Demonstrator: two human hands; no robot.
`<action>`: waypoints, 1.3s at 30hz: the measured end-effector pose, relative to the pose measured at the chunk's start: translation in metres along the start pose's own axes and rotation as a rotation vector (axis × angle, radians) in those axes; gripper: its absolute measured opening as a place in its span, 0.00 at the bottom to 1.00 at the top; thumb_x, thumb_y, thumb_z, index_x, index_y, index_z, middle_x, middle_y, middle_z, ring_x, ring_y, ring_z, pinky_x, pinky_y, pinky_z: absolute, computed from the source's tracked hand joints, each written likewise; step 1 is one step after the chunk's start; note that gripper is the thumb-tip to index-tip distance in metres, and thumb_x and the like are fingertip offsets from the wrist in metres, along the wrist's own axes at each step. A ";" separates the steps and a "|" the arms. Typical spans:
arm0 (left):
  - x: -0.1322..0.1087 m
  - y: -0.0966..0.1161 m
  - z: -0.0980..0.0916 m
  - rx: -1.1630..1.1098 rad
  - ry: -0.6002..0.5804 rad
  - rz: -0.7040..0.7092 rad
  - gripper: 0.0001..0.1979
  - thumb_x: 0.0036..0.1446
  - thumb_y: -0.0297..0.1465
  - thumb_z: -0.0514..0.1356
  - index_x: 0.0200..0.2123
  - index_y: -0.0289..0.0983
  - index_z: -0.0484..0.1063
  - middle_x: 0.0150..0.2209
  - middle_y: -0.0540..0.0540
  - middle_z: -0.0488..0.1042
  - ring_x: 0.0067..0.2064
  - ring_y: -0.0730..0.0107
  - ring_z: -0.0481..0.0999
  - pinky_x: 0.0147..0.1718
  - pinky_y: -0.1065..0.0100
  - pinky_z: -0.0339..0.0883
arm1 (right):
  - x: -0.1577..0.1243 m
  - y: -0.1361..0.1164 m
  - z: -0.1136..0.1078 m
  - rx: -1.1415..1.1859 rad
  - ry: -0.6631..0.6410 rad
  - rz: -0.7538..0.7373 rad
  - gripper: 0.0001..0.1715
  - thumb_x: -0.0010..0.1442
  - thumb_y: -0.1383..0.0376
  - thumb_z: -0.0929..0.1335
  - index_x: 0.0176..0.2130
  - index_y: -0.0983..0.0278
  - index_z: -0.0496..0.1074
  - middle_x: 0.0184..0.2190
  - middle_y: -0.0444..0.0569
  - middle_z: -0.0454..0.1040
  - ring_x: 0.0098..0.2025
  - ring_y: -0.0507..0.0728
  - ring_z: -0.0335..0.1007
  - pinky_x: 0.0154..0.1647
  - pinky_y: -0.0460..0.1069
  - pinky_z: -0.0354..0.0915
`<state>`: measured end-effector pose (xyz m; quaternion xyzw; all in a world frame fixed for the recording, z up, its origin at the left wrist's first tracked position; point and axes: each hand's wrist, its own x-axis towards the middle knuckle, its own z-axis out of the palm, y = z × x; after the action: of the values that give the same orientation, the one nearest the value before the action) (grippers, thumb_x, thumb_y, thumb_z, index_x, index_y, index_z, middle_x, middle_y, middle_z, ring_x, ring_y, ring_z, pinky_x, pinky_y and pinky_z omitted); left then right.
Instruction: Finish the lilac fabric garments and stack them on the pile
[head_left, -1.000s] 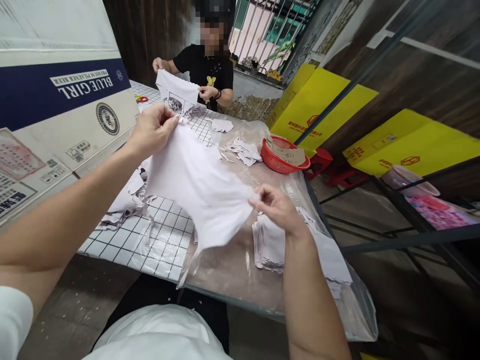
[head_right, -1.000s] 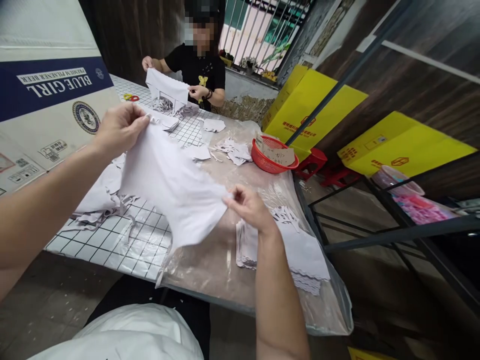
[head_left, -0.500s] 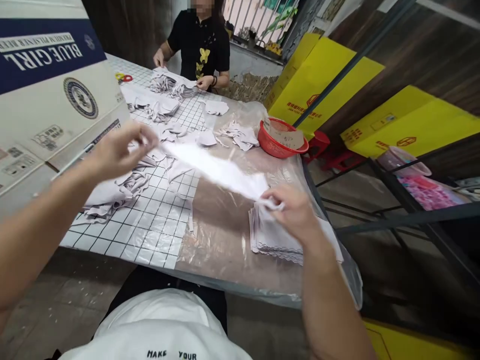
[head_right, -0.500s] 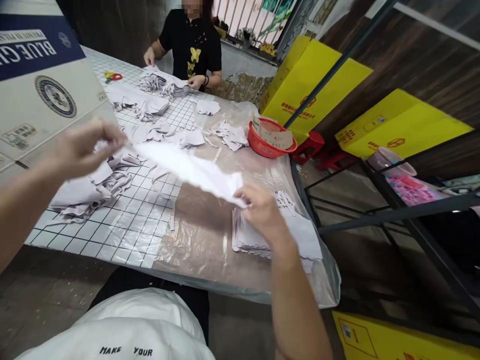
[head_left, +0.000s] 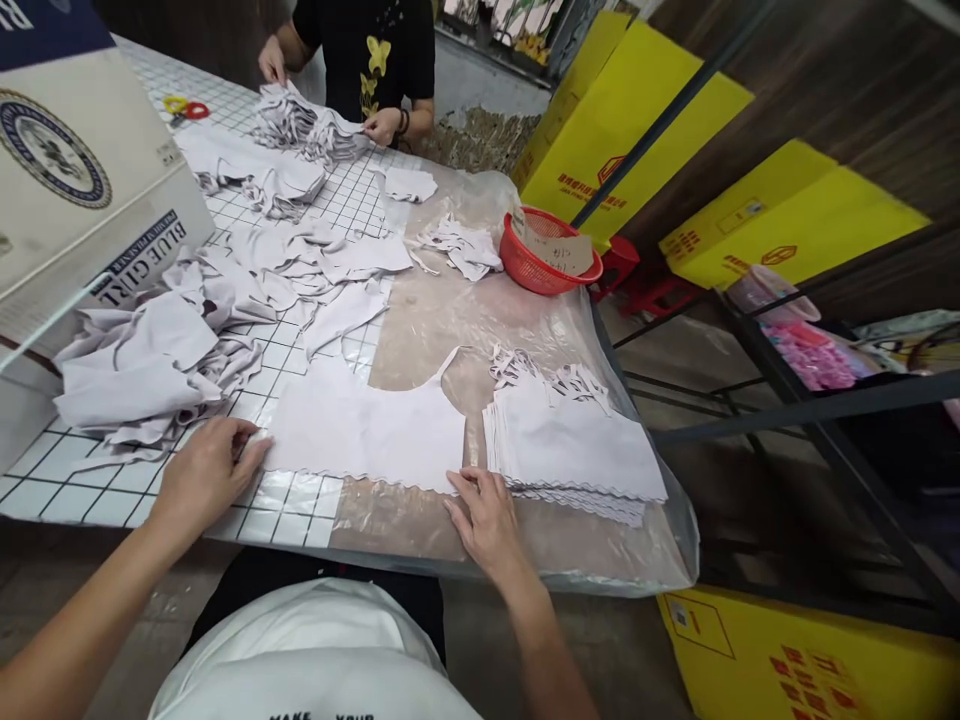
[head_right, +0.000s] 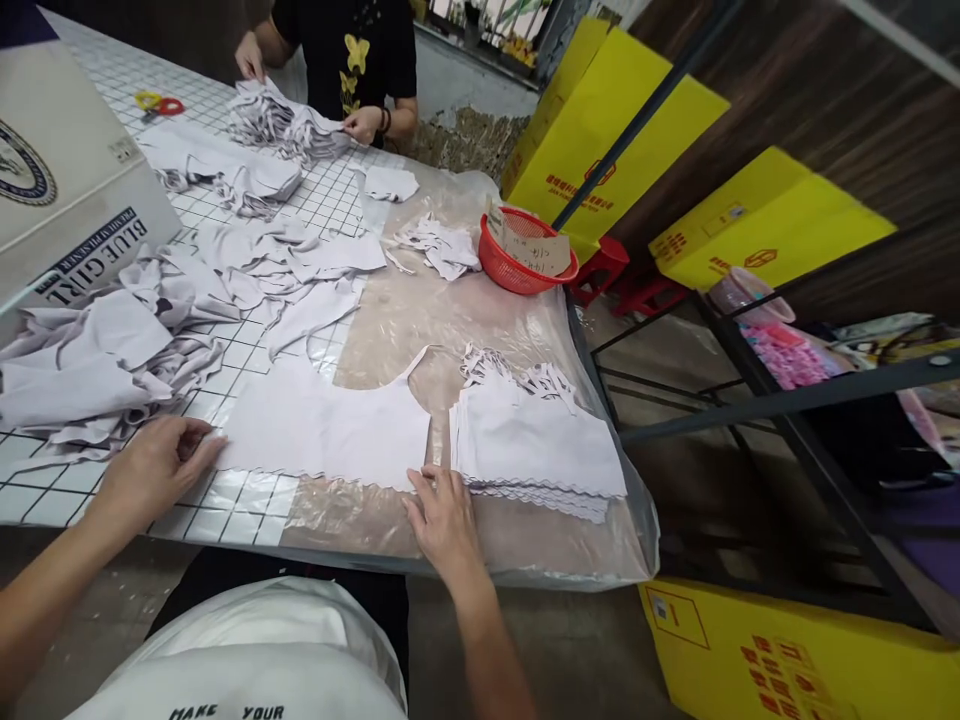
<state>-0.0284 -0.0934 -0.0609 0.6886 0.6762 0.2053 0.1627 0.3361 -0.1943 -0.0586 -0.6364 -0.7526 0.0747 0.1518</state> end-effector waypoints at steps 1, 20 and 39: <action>0.002 0.003 0.002 0.024 -0.016 -0.005 0.16 0.55 0.48 0.53 0.32 0.41 0.67 0.31 0.44 0.73 0.36 0.54 0.73 0.29 0.61 0.64 | 0.000 0.002 0.002 -0.021 0.008 -0.003 0.18 0.65 0.65 0.65 0.54 0.60 0.73 0.47 0.56 0.73 0.48 0.65 0.68 0.48 0.61 0.69; -0.013 0.026 0.050 0.202 0.092 0.428 0.25 0.68 0.42 0.48 0.61 0.35 0.64 0.64 0.33 0.64 0.68 0.39 0.58 0.59 0.40 0.60 | 0.023 -0.003 -0.012 0.086 0.018 -0.114 0.19 0.68 0.62 0.62 0.56 0.59 0.70 0.50 0.56 0.75 0.52 0.63 0.72 0.52 0.60 0.71; 0.063 0.158 0.157 -0.100 -0.250 0.959 0.22 0.65 0.27 0.47 0.59 0.29 0.66 0.62 0.32 0.68 0.67 0.50 0.61 0.63 0.47 0.61 | 0.245 0.027 -0.009 0.086 -0.207 0.805 0.14 0.58 0.69 0.67 0.42 0.71 0.78 0.46 0.66 0.78 0.49 0.63 0.76 0.41 0.48 0.65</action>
<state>0.1874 -0.0271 -0.1128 0.9327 0.2482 0.2051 0.1627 0.3287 0.0500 -0.0253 -0.8618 -0.4514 0.2231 0.0604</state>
